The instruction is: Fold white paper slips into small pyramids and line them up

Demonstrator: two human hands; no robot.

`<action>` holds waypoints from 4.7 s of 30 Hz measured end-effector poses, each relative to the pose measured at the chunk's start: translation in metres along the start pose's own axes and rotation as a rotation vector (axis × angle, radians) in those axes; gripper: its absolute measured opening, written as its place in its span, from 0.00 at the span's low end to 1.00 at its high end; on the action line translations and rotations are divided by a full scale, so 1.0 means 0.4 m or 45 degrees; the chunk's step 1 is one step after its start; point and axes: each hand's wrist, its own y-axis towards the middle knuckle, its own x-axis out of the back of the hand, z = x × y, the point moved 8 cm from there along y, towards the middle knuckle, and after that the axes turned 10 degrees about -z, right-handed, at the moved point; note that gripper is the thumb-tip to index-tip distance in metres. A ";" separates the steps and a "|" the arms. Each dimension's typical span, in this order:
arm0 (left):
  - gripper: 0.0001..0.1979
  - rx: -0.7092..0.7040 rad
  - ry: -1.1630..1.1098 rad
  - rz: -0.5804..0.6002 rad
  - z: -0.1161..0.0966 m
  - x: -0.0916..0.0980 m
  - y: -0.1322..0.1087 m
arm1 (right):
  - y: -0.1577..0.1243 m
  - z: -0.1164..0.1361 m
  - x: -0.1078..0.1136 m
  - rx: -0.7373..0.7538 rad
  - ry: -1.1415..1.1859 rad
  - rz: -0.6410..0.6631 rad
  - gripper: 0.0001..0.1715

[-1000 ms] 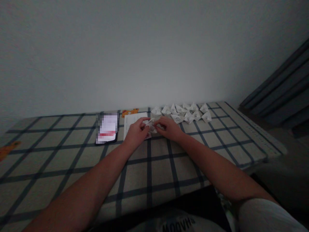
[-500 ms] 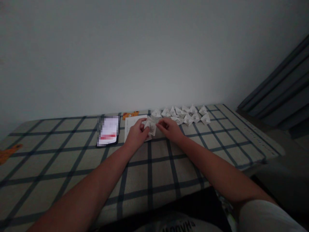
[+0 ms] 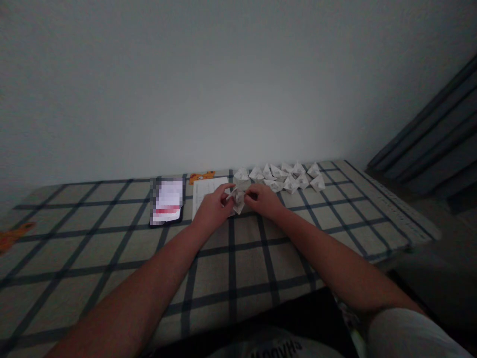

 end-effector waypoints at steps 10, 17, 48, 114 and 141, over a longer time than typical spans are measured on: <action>0.22 0.170 0.013 -0.149 0.057 0.025 0.015 | -0.024 0.071 0.029 0.226 -0.047 -0.002 0.19; 0.23 0.251 -0.160 -0.062 0.063 -0.003 0.013 | -0.055 0.122 -0.011 0.546 -0.356 0.108 0.17; 0.27 -0.175 0.875 0.119 0.073 -0.007 0.014 | -0.018 0.031 0.083 0.391 -0.902 0.306 0.12; 0.21 0.029 1.050 0.086 0.014 -0.007 -0.045 | -0.034 0.081 0.031 0.009 -0.293 -0.058 0.15; 0.41 0.074 1.139 0.122 0.018 -0.001 -0.034 | -0.004 0.003 0.177 -0.215 -0.304 -0.512 0.16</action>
